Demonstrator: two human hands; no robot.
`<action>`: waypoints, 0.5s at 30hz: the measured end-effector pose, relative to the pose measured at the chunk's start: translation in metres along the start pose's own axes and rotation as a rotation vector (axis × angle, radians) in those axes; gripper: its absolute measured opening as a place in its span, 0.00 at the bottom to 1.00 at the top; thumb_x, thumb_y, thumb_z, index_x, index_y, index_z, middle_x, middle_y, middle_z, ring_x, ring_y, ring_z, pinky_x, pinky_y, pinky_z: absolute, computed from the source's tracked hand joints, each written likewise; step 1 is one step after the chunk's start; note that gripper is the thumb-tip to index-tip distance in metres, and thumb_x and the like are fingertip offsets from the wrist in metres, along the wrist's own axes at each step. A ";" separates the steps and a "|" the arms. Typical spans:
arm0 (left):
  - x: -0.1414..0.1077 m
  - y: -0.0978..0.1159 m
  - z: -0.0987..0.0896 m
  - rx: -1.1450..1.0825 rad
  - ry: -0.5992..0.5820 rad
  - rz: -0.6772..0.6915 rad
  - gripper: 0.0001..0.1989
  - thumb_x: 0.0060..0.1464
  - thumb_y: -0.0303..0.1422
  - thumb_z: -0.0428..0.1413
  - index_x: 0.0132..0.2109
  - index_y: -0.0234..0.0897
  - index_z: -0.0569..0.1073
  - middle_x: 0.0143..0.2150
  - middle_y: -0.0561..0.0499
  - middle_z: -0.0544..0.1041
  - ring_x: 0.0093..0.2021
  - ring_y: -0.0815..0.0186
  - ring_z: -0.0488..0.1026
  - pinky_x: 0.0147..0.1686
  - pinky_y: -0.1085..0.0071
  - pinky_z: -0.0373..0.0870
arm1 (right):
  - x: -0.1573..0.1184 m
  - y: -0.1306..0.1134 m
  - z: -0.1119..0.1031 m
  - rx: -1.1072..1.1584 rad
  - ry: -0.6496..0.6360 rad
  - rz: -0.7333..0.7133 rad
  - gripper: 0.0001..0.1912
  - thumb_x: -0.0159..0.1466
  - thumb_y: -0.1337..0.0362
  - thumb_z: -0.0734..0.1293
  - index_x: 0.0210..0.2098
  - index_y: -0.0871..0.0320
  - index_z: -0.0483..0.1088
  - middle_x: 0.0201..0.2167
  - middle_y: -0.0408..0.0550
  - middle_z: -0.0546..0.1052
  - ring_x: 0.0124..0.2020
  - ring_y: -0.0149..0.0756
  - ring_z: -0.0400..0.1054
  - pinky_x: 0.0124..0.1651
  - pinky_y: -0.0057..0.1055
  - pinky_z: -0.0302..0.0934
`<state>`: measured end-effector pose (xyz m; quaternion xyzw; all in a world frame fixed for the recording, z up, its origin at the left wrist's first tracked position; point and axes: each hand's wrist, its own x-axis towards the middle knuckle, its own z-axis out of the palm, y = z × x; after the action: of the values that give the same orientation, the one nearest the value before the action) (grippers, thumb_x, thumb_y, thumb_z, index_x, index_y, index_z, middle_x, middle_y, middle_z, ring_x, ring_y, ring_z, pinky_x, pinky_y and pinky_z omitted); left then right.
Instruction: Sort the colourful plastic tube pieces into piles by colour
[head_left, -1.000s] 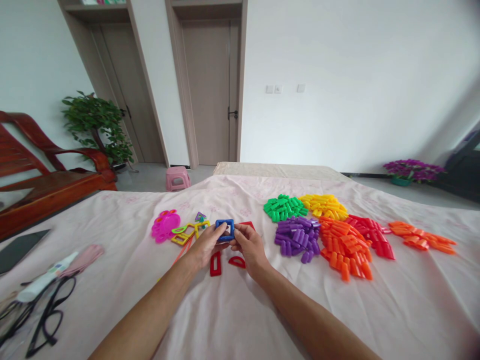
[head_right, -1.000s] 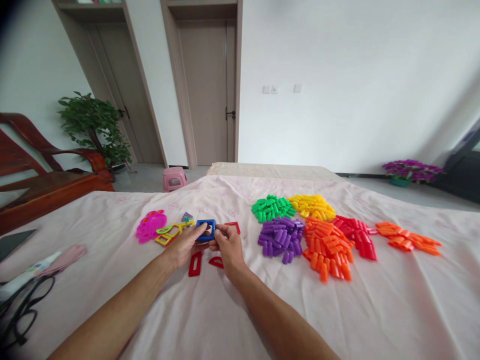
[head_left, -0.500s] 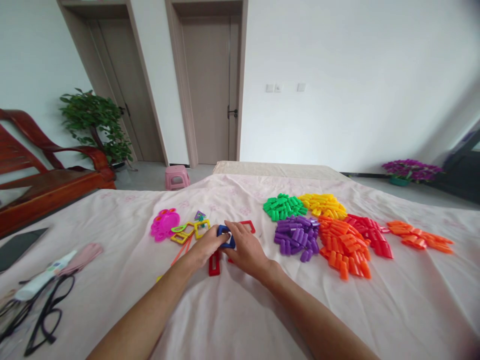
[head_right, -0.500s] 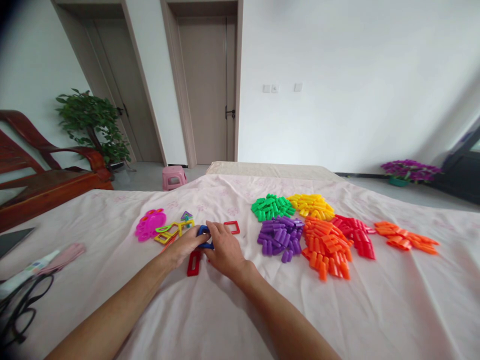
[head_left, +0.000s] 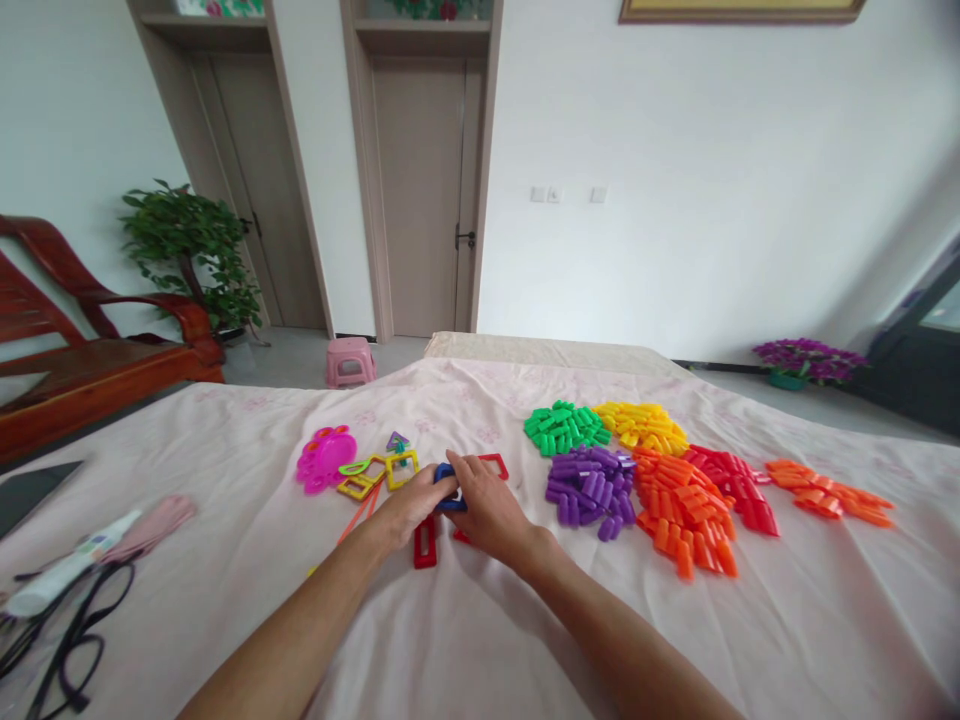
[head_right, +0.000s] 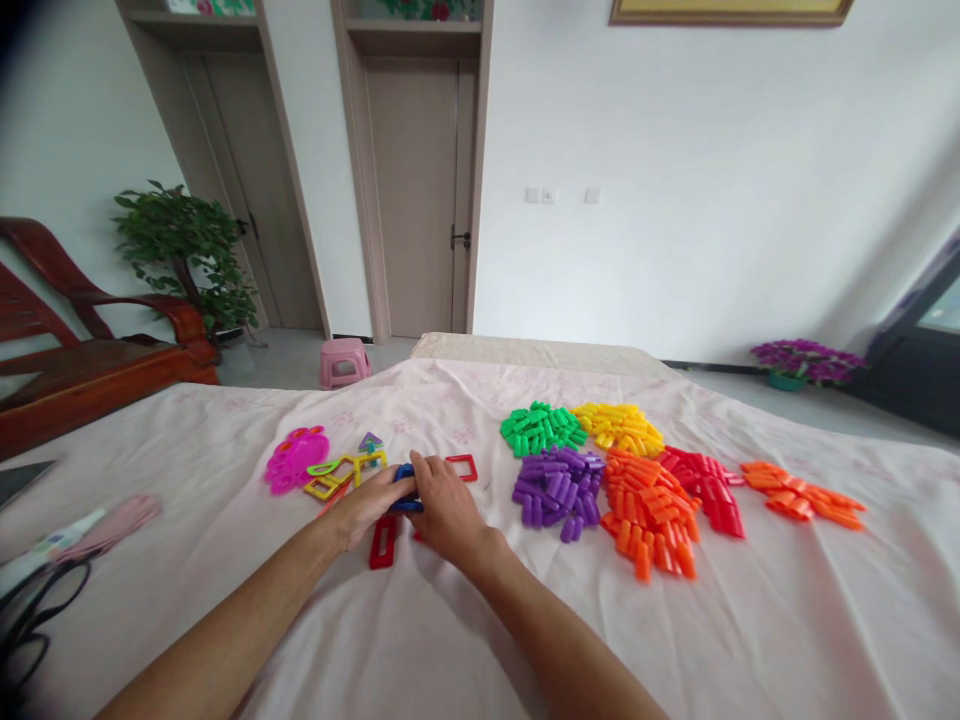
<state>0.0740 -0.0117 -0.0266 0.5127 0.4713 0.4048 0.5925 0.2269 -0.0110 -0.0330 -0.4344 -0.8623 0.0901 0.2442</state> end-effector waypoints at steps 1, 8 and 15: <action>0.000 0.002 -0.003 -0.018 -0.007 -0.026 0.22 0.48 0.49 0.62 0.41 0.35 0.77 0.38 0.47 0.80 0.41 0.61 0.76 0.43 0.67 0.69 | 0.003 0.004 -0.002 0.012 -0.006 -0.005 0.37 0.60 0.69 0.69 0.67 0.61 0.55 0.54 0.59 0.72 0.54 0.47 0.67 0.57 0.42 0.63; 0.016 0.017 -0.062 -0.025 0.296 0.029 0.28 0.45 0.50 0.64 0.48 0.36 0.77 0.50 0.41 0.80 0.44 0.59 0.78 0.42 0.67 0.71 | 0.055 0.064 -0.020 -0.055 -0.022 0.089 0.39 0.55 0.66 0.71 0.65 0.59 0.59 0.54 0.57 0.73 0.51 0.46 0.69 0.53 0.37 0.62; 0.039 -0.008 -0.148 -0.043 0.788 0.216 0.24 0.40 0.40 0.61 0.46 0.33 0.76 0.42 0.44 0.80 0.38 0.62 0.77 0.37 0.69 0.72 | 0.102 0.130 -0.013 -0.180 -0.180 0.249 0.39 0.51 0.64 0.74 0.61 0.58 0.65 0.53 0.55 0.74 0.52 0.47 0.70 0.51 0.33 0.62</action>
<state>-0.0616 0.0586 -0.0442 0.3523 0.5970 0.6401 0.3313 0.2736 0.1477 -0.0347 -0.5482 -0.8247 0.0807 0.1132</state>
